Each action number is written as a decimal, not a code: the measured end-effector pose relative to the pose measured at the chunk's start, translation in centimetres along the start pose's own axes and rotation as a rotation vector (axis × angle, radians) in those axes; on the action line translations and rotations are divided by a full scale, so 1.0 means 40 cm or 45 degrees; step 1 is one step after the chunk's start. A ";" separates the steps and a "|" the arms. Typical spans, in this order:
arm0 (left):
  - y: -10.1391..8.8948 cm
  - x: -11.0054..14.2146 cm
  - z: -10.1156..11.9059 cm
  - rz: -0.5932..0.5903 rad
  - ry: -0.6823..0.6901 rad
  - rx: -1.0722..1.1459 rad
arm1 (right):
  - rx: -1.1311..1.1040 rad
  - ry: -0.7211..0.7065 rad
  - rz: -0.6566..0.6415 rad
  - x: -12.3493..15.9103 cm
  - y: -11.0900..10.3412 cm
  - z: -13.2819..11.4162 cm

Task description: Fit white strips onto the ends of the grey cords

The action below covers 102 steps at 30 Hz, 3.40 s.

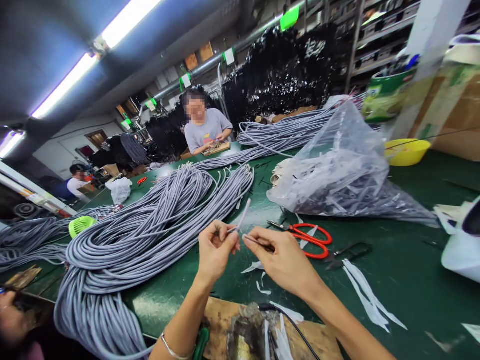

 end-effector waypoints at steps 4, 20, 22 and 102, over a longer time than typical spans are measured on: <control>-0.025 -0.012 0.012 0.087 0.080 -0.020 | 0.138 -0.249 -0.263 0.029 0.033 -0.034; 0.006 -0.006 -0.009 -0.101 -0.122 0.020 | 0.722 -0.642 0.702 0.069 -0.021 -0.102; 0.005 -0.005 -0.014 -0.150 -0.196 -0.056 | 0.745 -0.661 0.712 0.072 -0.023 -0.110; 0.007 0.020 0.040 -0.271 -0.067 -0.414 | 0.123 -0.304 0.193 0.012 -0.030 -0.066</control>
Point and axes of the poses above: each hand's wrist, its own x-axis away from the middle knuckle, its own y-axis out of the palm, z = x × y, the point moved 6 cm from there along -x, towards the middle knuckle, and after that the axes turned 5 degrees about -z, right-handed, at the moved point
